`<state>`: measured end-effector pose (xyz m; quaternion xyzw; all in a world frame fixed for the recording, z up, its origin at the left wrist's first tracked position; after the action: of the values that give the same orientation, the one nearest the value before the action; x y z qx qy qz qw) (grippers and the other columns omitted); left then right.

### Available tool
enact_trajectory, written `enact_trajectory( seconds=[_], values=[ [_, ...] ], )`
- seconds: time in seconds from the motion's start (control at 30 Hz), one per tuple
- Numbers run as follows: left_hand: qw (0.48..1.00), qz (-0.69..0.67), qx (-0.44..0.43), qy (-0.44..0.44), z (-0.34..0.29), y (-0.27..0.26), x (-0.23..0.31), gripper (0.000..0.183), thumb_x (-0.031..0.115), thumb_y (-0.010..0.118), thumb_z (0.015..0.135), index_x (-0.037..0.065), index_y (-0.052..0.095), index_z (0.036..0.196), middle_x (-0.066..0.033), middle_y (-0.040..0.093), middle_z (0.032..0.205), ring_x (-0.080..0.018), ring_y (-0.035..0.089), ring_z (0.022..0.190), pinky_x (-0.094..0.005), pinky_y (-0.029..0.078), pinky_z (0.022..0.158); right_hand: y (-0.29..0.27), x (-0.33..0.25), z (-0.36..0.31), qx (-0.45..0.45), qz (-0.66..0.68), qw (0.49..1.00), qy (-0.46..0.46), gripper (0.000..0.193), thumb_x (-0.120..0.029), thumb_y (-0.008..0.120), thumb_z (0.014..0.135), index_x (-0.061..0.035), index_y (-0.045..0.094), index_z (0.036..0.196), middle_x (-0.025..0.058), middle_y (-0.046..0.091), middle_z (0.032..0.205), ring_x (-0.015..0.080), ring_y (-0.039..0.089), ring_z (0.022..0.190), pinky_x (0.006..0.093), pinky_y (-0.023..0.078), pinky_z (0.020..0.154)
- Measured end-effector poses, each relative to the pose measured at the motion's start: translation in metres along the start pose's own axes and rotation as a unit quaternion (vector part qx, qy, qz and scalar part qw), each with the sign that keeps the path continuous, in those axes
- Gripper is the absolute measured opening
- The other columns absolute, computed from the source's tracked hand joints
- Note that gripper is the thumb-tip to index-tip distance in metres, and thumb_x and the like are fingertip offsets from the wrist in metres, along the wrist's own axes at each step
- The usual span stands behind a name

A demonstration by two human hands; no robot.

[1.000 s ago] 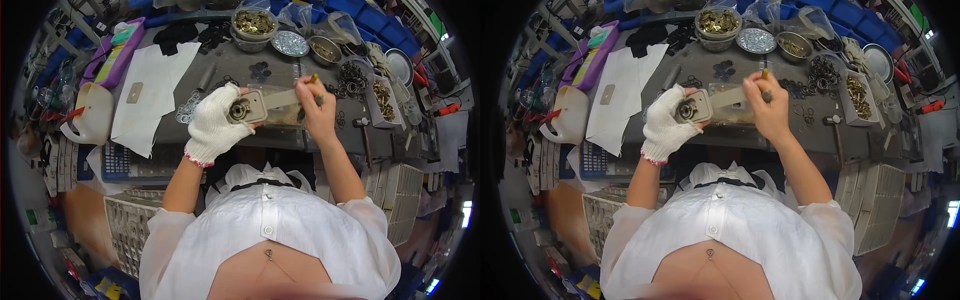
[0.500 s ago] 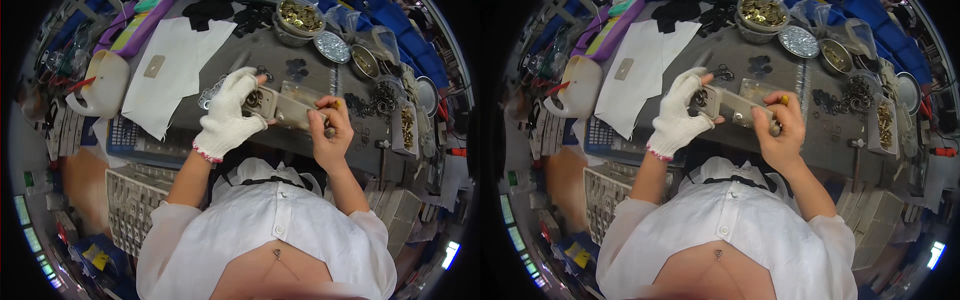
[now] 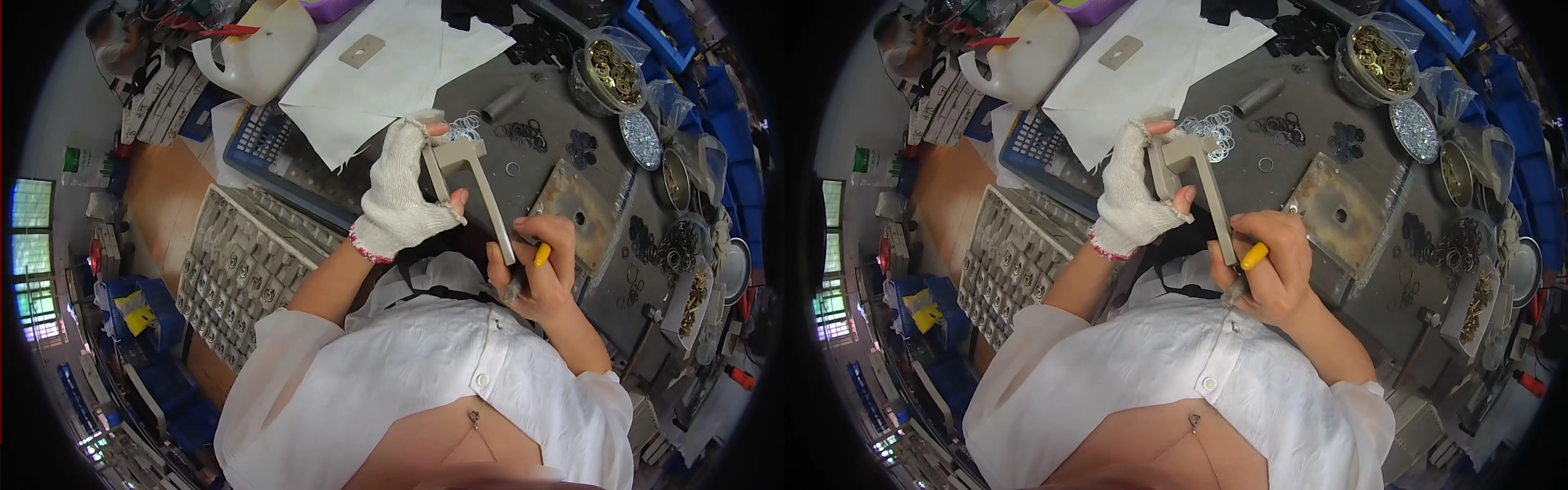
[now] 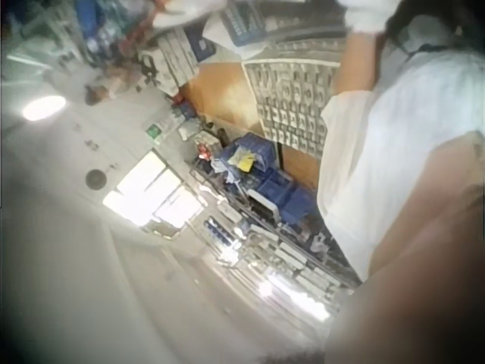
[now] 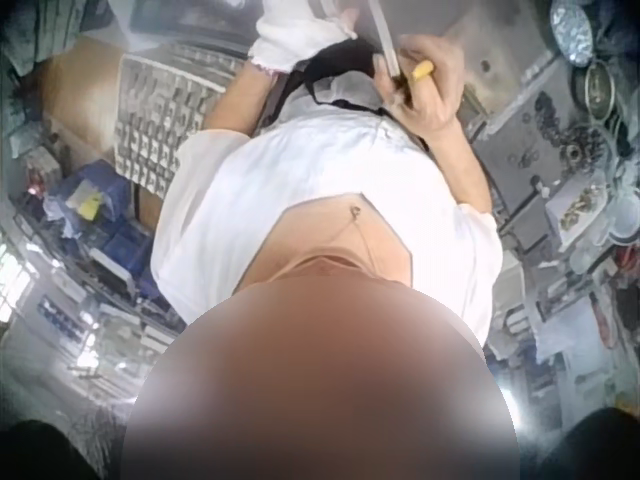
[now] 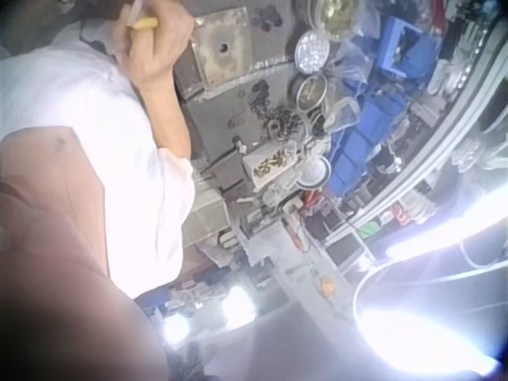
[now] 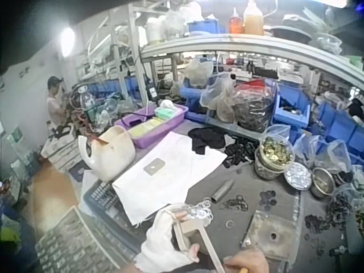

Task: Assembling small metal components using a hammer and pliers at a workbench.

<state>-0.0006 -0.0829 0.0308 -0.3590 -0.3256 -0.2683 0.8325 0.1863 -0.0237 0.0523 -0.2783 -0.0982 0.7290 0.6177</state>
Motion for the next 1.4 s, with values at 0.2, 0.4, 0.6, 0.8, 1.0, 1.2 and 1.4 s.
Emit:
enact_trajectory(
  seconds=[0.2,0.4,0.6,0.8,1.0,1.2,1.4],
  values=[
    [0.998,0.052,-0.015,0.023,0.001,0.009,0.014,0.063,0.018,0.078,0.059,0.001,0.054,0.114,-0.0214,0.049,0.116,-0.0383,0.056,0.103,-0.0405,0.05,0.087,-0.019,0.004,-0.008,-0.036,-0.008,0.997,0.074,0.02,-0.002,0.076,0.065,0.0021,0.065,0.082,0.0162,0.056,0.099,0.0298,0.057,0.084,0.0367,0.045,0.067],
    [1.0,0.001,-0.002,-0.025,-0.001,0.003,0.015,0.062,0.016,0.078,0.056,0.003,0.055,0.112,-0.0188,0.053,0.113,-0.0367,0.058,0.102,-0.0401,0.051,0.084,-0.02,-0.001,-0.02,-0.089,-0.002,0.979,0.182,0.022,-0.004,0.075,0.071,0.0025,0.063,0.088,0.0174,0.055,0.103,0.0291,0.056,0.089,0.0338,0.047,0.073],
    [0.933,0.254,0.153,-0.205,-0.066,-0.124,-0.041,0.051,0.021,0.075,0.066,0.004,0.054,0.109,-0.016,0.061,0.096,-0.0305,0.061,0.087,-0.0374,0.05,0.078,-0.006,0.004,0.0,-0.132,0.041,0.968,0.211,0.02,-0.004,0.068,0.079,0.0045,0.063,0.096,0.0171,0.055,0.108,0.0286,0.057,0.094,0.0346,0.045,0.083],
    [0.688,0.381,0.252,-0.564,-0.215,-0.297,-0.075,0.073,0.048,0.065,0.065,0.001,0.057,0.12,-0.0202,0.062,0.117,-0.0308,0.06,0.109,-0.0368,0.046,0.092,0.019,0.003,-0.004,-0.162,0.116,0.946,0.257,0.017,0.0,0.063,0.079,0.003,0.063,0.096,0.0138,0.053,0.106,0.0205,0.052,0.086,0.0262,0.044,0.07],
    [0.59,0.418,0.199,-0.661,-0.256,-0.332,-0.132,0.083,0.056,0.063,0.067,-0.003,0.054,0.125,-0.0239,0.059,0.122,-0.0341,0.057,0.115,-0.0376,0.043,0.098,0.038,-0.02,0.001,-0.241,0.121,0.932,0.243,0.015,0.002,0.064,0.077,0.0032,0.064,0.093,0.0134,0.053,0.107,0.0225,0.053,0.091,0.0303,0.045,0.078],
    [0.589,0.379,-0.006,-0.714,-0.226,-0.309,-0.178,0.069,0.051,0.058,0.076,0.005,0.054,0.127,-0.0229,0.056,0.126,-0.0346,0.055,0.116,-0.0426,0.045,0.097,0.034,-0.028,0.001,-0.224,0.057,0.938,0.259,0.015,0.001,0.065,0.078,0.0029,0.064,0.093,0.014,0.054,0.106,0.0244,0.054,0.092,0.0321,0.044,0.08],
    [0.641,0.483,0.08,-0.591,-0.252,-0.308,-0.202,0.068,0.048,0.058,0.076,0.009,0.049,0.132,-0.0187,0.047,0.135,-0.0377,0.036,0.129,-0.0471,0.027,0.109,0.021,-0.017,-0.019,-0.215,0.005,0.906,0.365,0.014,0.0,0.064,0.079,0.0023,0.063,0.093,0.0141,0.053,0.107,0.025,0.054,0.096,0.0315,0.043,0.08]
  ],
)
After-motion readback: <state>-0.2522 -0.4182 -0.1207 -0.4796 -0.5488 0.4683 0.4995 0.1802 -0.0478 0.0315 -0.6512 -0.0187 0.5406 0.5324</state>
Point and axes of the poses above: each hand's wrist, its own z-axis towards the middle knuckle, its own y-axis out of the palm, x = y × z, the point moved 2 cm from there along z, towards the middle knuckle
